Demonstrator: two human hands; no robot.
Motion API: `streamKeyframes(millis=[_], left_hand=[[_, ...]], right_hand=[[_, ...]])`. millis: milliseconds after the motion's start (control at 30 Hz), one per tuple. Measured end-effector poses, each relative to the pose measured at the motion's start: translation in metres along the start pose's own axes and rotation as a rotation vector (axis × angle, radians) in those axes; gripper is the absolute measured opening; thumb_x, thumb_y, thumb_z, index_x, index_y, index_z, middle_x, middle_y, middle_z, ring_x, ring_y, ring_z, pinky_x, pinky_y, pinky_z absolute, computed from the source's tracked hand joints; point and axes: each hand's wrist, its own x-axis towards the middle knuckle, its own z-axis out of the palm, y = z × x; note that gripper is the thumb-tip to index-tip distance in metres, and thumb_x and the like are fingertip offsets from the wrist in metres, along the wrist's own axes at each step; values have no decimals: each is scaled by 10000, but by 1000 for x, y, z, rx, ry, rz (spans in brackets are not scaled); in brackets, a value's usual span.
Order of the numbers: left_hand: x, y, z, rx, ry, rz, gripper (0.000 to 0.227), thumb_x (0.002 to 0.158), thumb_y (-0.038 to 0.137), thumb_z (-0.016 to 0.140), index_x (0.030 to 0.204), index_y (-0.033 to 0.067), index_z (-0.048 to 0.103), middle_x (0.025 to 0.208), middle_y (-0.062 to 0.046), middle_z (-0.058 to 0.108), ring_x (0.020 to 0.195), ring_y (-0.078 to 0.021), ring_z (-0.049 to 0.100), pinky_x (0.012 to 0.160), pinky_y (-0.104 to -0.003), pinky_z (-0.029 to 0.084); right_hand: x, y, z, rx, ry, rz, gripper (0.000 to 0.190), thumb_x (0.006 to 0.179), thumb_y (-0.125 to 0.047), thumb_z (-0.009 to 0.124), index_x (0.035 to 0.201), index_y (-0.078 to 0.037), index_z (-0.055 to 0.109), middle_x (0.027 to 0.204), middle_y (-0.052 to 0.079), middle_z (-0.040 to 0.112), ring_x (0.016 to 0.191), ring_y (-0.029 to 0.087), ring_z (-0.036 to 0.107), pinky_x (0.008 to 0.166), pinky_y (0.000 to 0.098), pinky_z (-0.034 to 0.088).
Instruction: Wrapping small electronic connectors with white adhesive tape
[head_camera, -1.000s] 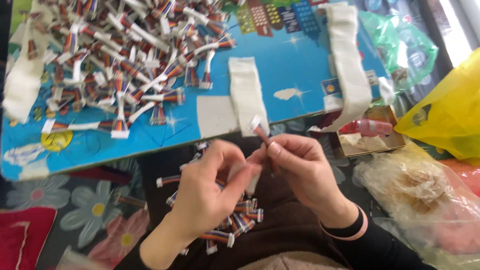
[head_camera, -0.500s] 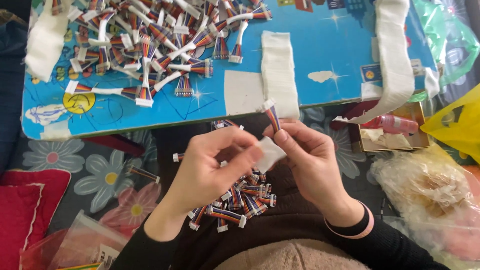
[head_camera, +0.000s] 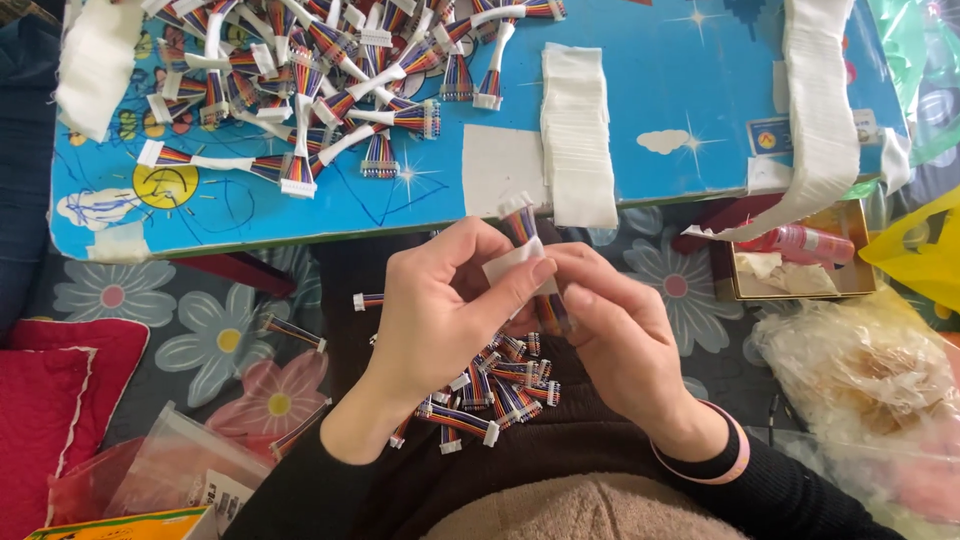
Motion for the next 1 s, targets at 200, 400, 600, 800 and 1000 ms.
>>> streamKeyframes(millis=[200,400,600,800,1000], left_hand=[[2,-8,5,-20,63,-53,227,785,261,683,700,100,548,582,25,521,510,-58,416,456,-219,380],[9,-23,-23,-111,-237,-215,460,749,516,543,795,65,627,572,-34,618,401,-68,486,352,-162,349],[11,-4,-42,-185,-568,-355,316,721,257,709,949,38,696,625,4,580,528,-71,505,500,-193,401],[4,-1,-41,264,-463,231,255,883,161,633,659,74,548,546,17,430,504,-98,378,474,-258,300],[0,-7,-43,326,-484,520,90,877,136,632,883,49,610,725,-28,597,607,-144,562,562,-259,433]], right_hand=[[-1,1,9,-8,30,-59,71,853,-11,603,897,31,566,812,147,580,590,208,600,560,293,569],[0,-5,-1,-245,4,-225,59,807,31,640,848,24,598,893,146,536,670,187,576,582,223,555],[3,-19,0,-890,-143,-534,58,813,-16,677,841,-58,646,887,92,574,727,171,592,692,247,489],[7,-26,-4,-767,-203,-259,110,815,-68,668,787,-83,562,888,80,584,750,137,566,659,220,457],[20,-31,-8,-395,-301,257,162,823,-84,631,949,17,618,809,91,649,676,133,614,654,235,528]])
